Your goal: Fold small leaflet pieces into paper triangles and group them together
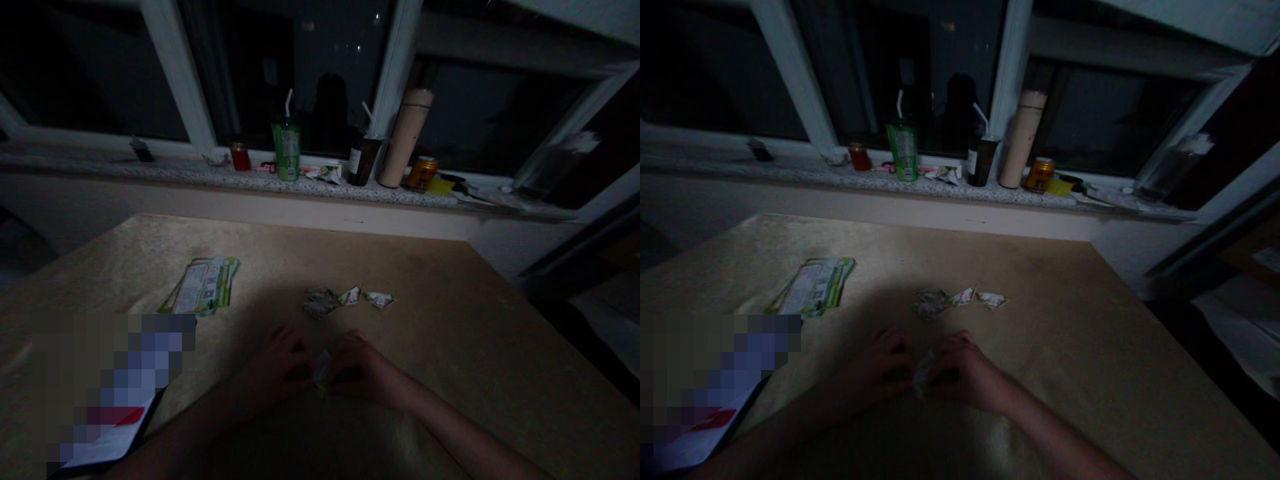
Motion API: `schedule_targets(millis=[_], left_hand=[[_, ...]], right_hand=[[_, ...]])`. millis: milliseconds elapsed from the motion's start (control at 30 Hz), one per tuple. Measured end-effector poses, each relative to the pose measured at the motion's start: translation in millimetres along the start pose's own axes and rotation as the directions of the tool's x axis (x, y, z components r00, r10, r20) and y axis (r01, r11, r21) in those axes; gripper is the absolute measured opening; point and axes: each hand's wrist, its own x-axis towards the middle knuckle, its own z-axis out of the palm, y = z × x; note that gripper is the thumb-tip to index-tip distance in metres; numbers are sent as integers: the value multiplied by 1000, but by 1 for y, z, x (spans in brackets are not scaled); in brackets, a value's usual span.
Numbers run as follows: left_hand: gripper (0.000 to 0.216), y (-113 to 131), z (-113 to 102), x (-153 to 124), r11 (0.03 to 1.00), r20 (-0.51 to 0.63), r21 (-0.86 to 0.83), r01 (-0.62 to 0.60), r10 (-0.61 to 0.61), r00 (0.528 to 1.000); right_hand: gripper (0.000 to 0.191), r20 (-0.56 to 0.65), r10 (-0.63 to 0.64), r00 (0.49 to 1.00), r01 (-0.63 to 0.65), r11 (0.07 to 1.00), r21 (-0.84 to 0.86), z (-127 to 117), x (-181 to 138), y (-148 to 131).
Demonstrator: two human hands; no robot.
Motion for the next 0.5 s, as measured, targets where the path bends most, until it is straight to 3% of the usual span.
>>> schedule_targets(millis=[300,500], left_hand=[[12,-2,-4,-1,997,35,-50,-55,57,998],[3,0,-5,1,995,56,-72,-67,72,996]], right_hand=[[5,21,10,1000,-10,1000,7,-3,1,-3],[10,26,101,995,-90,958,-273,0,0,-10]])
